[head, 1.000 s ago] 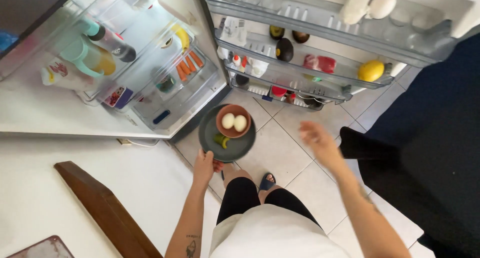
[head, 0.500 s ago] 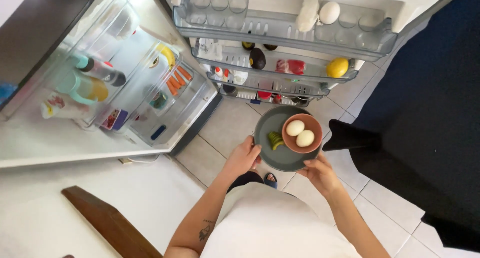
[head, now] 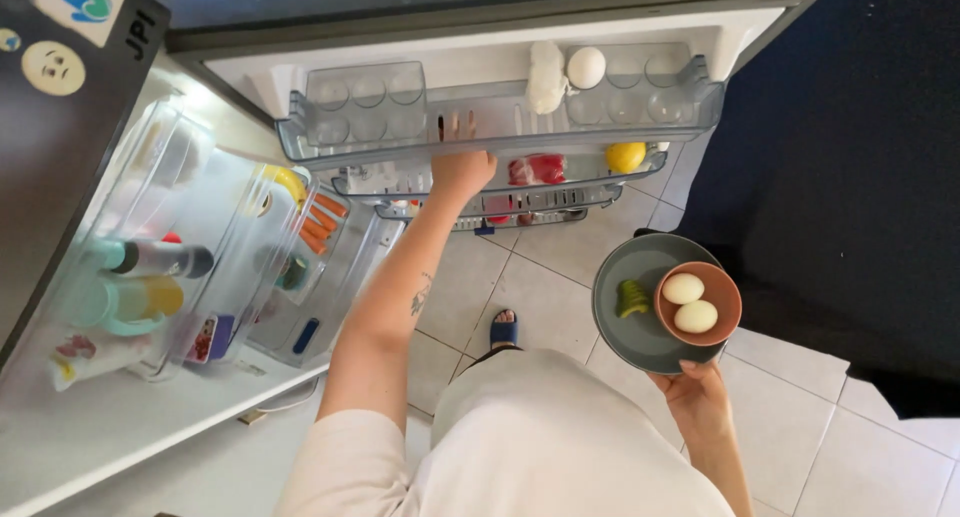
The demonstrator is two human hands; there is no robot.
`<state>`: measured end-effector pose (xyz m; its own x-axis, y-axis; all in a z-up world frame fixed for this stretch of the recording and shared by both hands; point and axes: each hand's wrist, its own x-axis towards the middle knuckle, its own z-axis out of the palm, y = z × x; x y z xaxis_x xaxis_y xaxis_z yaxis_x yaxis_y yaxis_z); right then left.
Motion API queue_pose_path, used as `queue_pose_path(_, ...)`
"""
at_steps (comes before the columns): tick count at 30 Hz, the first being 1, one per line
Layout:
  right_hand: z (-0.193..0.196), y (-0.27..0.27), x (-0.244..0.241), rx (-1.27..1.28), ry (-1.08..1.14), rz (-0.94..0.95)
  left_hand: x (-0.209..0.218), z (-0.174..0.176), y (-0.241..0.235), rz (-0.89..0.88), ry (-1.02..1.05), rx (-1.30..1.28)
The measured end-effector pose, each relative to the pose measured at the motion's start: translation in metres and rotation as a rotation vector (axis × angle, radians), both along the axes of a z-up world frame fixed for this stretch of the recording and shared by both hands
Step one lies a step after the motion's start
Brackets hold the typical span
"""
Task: The person retrieves eggs and an avocado from the refrigerator and places them on a plate. They then slice the eggs in half and arrange them into meal prep containers alongside shredded carrots, tomatoes, and cabbage. Finally, the person slices the avocado on a plate.
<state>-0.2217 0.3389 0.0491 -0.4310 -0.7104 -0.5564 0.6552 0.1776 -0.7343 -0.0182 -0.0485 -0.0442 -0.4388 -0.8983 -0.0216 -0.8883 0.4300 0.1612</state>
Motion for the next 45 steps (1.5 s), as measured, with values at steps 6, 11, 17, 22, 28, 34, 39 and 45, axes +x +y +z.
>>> queue_pose_path(6, 0.027, 0.004, 0.017, 0.053, -0.002, -0.099, -0.018, 0.005, -0.022, 0.055, -0.212, 0.382)
queue_pose_path(11, 0.029, 0.005, 0.025, 0.08, -0.013, -0.133, -0.009, -0.008, -0.026, 0.05, -0.314, 0.421)
queue_pose_path(17, 0.019, 0.007, 0.026, 0.097, -0.04, -0.154, -0.006, 0.014, 0.002, 0.032, 0.074, 0.199)
queue_pose_path(22, 0.03, 0.003, 0.031, 0.103, -0.02, -0.112, 0.008, 0.042, 0.033, -0.031, 0.339, -0.046)
queue_pose_path(28, 0.016, 0.012, 0.03, 0.07, -0.04, -0.112, 0.019, 0.119, 0.118, -0.112, 0.917, 0.324)
queue_pose_path(34, 0.019, 0.009, 0.036, 0.024, -0.016, -0.056, 0.024, 0.151, 0.156, -0.253, 0.997, 0.083)
queue_pose_path(39, 0.026, 0.004, 0.037, -0.162, -0.099, 0.009, 0.03, 0.155, 0.162, -0.221, 1.069, 0.081)
queue_pose_path(45, 0.026, 0.011, 0.044, 0.054, -0.044, -0.035, 0.035, 0.149, 0.169, -0.162, 1.47, 0.72)
